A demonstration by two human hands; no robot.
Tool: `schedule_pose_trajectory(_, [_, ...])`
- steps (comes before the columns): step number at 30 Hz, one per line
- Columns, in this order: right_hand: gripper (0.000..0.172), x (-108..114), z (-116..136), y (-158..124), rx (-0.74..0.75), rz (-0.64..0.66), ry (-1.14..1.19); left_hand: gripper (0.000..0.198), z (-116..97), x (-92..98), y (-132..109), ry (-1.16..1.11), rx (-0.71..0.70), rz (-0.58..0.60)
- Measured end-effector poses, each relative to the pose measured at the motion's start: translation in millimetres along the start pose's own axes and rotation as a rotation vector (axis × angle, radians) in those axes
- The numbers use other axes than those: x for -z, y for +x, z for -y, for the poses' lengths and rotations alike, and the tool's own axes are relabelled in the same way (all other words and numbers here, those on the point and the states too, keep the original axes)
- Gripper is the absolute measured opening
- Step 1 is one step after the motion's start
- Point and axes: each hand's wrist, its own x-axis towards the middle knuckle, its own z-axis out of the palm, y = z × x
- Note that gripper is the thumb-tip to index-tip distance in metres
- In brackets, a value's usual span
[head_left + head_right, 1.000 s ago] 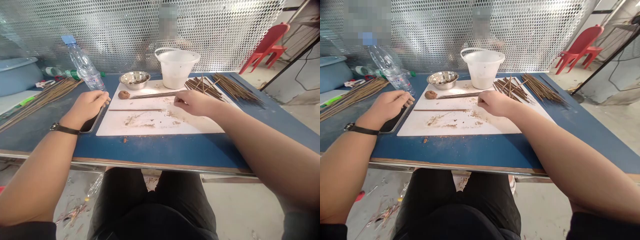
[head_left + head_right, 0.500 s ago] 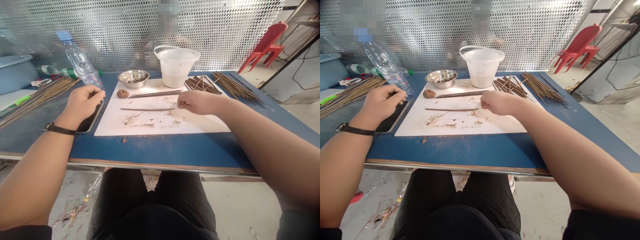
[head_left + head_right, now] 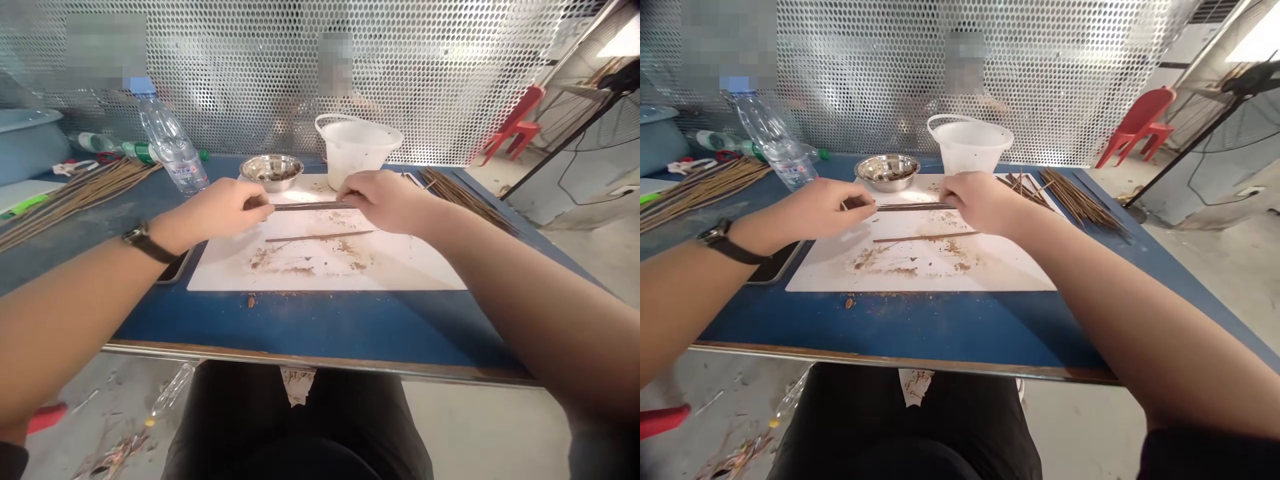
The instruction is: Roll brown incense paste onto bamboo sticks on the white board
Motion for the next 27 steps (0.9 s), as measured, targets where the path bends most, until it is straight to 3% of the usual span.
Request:
schedule_pose_trajectory(4, [0.039, -21, 48, 27, 0.083, 0.083, 0.024, 0.028, 5, -6.3, 20, 0.011, -0.018, -0.091])
schedule_pose_trajectory(8, [0.028, -45, 69, 39, 0.214, 0.039, 0.242, 0.030, 17, -15.0, 9, -0.040, -0.104, -0.090])
schedule_pose_trajectory(13, [0.012, -75, 61, 39, 0.119, 0.088, 0.940, 0.013, 9, -17.9, -11, -0.159, -0.252, -0.099])
schedule_pose_trajectory(17, [0.034, -85, 52, 36, 0.075, 0.225, 1.435, 0.007, -1, -23.6, -16, -0.227, -0.379, -0.204])
schedule_pose_trajectory(21, [0.045, -81, 53, 35, -0.026, 0.306, 1.631, 0.013, -2, -28.3, -18, -0.318, -0.437, -0.332])
schedule_pose_trajectory(27, [0.036, -83, 55, 34, -0.107, 0.367, 1.722, 0.016, -9, -28.4, -23, -0.295, -0.572, -0.460])
